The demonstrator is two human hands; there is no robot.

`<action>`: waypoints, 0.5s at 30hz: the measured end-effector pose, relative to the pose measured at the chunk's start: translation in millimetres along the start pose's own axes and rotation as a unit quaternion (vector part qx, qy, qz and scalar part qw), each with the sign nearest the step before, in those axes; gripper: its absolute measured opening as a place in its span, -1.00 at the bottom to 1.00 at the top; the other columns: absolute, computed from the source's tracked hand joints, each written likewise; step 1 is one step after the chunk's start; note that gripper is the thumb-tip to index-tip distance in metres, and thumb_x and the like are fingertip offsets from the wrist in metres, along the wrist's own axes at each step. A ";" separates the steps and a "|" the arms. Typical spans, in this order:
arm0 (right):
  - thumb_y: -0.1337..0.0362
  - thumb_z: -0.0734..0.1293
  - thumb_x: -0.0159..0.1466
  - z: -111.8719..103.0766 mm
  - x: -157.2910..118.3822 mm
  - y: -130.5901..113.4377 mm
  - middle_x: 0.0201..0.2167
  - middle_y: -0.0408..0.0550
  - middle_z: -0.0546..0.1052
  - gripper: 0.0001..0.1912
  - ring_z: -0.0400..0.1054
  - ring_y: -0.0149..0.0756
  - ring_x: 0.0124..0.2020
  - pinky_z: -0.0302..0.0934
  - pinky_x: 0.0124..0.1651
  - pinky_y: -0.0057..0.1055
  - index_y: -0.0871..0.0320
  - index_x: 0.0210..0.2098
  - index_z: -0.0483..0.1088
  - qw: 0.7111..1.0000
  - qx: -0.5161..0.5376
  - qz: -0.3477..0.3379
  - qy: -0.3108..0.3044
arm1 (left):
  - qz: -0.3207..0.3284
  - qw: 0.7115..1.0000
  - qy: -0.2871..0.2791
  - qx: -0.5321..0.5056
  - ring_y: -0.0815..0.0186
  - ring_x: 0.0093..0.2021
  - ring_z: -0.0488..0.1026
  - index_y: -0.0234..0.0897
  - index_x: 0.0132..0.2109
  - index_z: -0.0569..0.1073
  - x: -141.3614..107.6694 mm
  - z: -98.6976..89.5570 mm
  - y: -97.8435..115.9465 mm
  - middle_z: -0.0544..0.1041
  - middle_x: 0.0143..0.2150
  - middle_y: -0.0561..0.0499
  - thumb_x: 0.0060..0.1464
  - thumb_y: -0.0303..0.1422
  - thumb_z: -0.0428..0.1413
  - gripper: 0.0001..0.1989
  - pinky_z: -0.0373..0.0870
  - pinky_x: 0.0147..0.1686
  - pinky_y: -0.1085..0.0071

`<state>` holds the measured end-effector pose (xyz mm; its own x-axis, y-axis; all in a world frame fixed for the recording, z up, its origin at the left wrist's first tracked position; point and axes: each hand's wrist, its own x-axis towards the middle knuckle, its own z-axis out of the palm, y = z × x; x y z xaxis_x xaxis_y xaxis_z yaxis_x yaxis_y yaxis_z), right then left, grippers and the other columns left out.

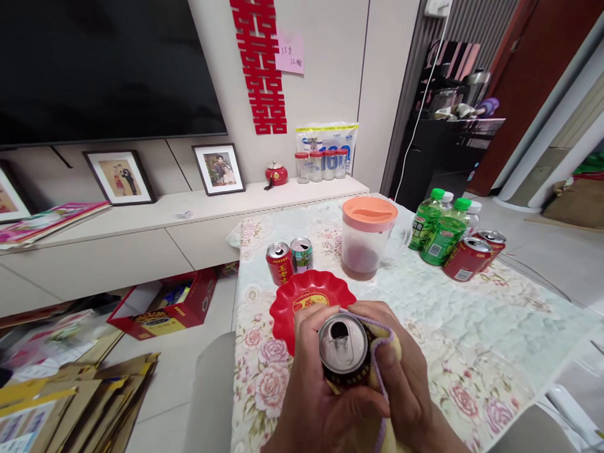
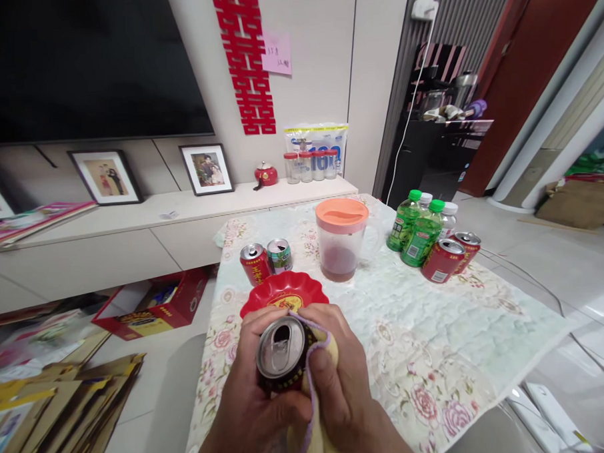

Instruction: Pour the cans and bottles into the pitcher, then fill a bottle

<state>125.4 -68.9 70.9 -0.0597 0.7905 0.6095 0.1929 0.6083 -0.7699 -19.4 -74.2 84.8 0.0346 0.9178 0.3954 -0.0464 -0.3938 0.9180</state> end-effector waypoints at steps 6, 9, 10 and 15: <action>-0.08 0.21 0.50 1.1 3.8 1.8 -0.17 -0.01 0.50 -0.58 0.36 -0.27 -0.22 0.33 -0.12 -0.37 0.14 -0.18 0.45 0.936 0.248 0.251 -0.017 | 0.061 0.998 -0.030 0.011 0.09 -0.03 0.54 -0.05 0.17 0.45 -4.9 3.8 2.2 0.42 0.02 -0.08 0.02 -0.08 0.40 -0.40 0.59 -0.10 0.19; -0.12 0.32 0.43 -1.0 3.8 3.8 -0.33 -0.11 0.42 -0.57 0.26 -0.35 -0.34 0.28 -0.24 -0.44 0.14 -0.28 0.35 0.898 0.307 0.313 -0.023 | 0.081 0.995 -0.037 0.043 0.10 -0.04 0.54 -0.05 0.18 0.41 -10.6 7.1 0.8 0.41 0.04 -0.09 0.00 -0.32 0.34 -0.42 0.58 -0.11 0.23; -0.13 0.35 0.40 -1.7 3.8 4.4 -0.37 -0.14 0.38 -0.56 0.23 -0.38 -0.37 0.26 -0.28 -0.46 0.14 -0.29 0.33 0.886 0.318 0.337 -0.026 | 0.090 0.994 -0.034 0.057 0.09 -0.03 0.54 -0.06 0.17 0.41 -12.0 7.5 0.2 0.41 0.05 -0.10 -0.03 -0.37 0.33 -0.41 0.57 -0.10 0.23; -0.18 0.39 0.33 -1.1 2.1 11.0 -0.42 -0.14 0.41 -0.51 0.25 -0.36 -0.41 0.24 -0.37 -0.47 0.16 -0.29 0.37 0.870 0.292 0.395 -0.049 | 0.103 0.991 -0.036 0.072 0.08 -0.01 0.52 -0.03 0.16 0.41 -15.7 3.2 -0.2 0.42 0.04 -0.07 -0.09 -0.38 0.33 -0.37 0.55 -0.06 0.22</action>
<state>128.4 -60.5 63.9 -0.2230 0.9631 -0.1508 -0.3163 -0.2178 -0.9233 -16.7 -88.8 78.5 0.1106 0.8128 0.5719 0.0833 -0.5810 0.8096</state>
